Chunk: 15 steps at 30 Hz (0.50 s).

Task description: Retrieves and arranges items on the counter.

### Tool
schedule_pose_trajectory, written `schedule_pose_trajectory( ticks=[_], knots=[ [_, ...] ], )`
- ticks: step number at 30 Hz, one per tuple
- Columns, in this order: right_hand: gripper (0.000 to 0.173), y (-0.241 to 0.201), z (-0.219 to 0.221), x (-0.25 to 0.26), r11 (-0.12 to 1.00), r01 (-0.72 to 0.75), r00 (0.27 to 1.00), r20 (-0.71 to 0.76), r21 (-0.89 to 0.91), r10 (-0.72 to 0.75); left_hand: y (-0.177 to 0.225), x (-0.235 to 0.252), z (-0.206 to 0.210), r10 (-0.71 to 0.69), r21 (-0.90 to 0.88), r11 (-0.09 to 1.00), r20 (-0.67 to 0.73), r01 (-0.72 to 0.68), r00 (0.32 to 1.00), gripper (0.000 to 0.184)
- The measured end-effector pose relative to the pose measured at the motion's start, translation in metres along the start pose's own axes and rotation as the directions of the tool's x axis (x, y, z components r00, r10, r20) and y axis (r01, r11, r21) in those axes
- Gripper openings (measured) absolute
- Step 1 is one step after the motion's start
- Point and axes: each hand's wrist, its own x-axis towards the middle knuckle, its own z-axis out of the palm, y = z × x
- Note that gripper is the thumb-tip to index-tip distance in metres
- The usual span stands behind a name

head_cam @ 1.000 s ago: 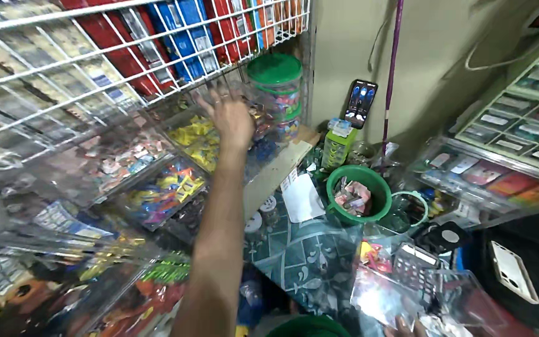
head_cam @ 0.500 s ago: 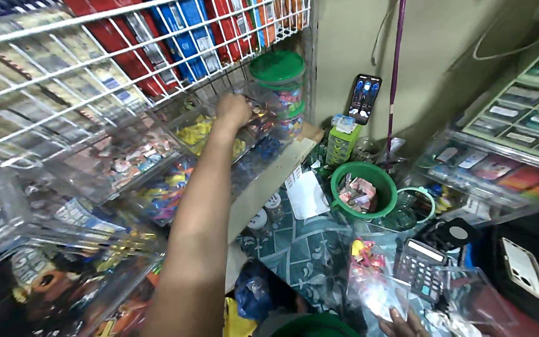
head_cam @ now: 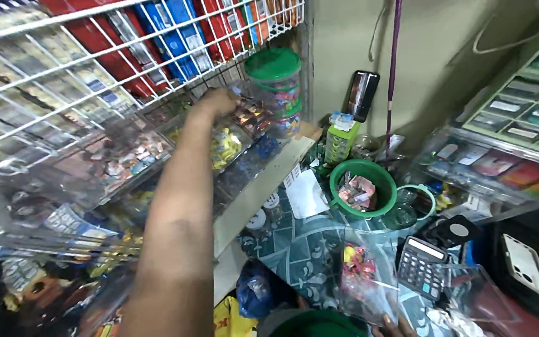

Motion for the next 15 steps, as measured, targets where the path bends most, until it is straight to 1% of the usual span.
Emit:
schedule_pose_trajectory(
  ticks=[2,4,5,7,9,12,15],
  knots=[
    [0.051,0.008,-0.002,0.004,1.0,-0.002,1.0,0.015,0.02,0.001,0.004,-0.002,0.004,0.0,0.025,1.0,-0.025,0.001,1.0,0.047],
    [0.051,0.02,-0.005,0.009,0.999,-0.006,1.0,0.012,0.043,0.005,0.019,-0.015,0.018,0.074,0.134,0.989,-0.105,-0.06,0.992,0.067],
    [0.054,0.027,-0.007,0.012,0.999,-0.014,1.0,0.006,0.051,0.013,0.027,-0.022,0.029,0.127,0.187,0.977,-0.139,-0.1,0.982,0.075],
    [0.062,0.036,-0.011,0.014,0.998,-0.05,0.999,0.007,0.024,0.049,0.036,-0.028,0.051,0.2,0.265,0.951,-0.127,-0.161,0.971,0.088],
    [0.067,0.043,-0.015,0.015,0.997,-0.069,0.998,-0.005,0.017,0.069,0.034,-0.026,0.065,0.217,0.309,0.935,-0.11,-0.174,0.97,0.086],
    [0.066,0.045,-0.018,0.016,0.995,-0.093,0.995,-0.028,0.024,0.093,0.036,-0.024,0.06,0.203,0.332,0.927,-0.056,-0.173,0.978,0.085],
    [0.066,0.045,-0.021,0.019,0.995,-0.097,0.994,-0.041,0.013,0.098,0.035,-0.021,0.06,0.213,0.34,0.923,-0.06,-0.181,0.975,0.085]
  ],
)
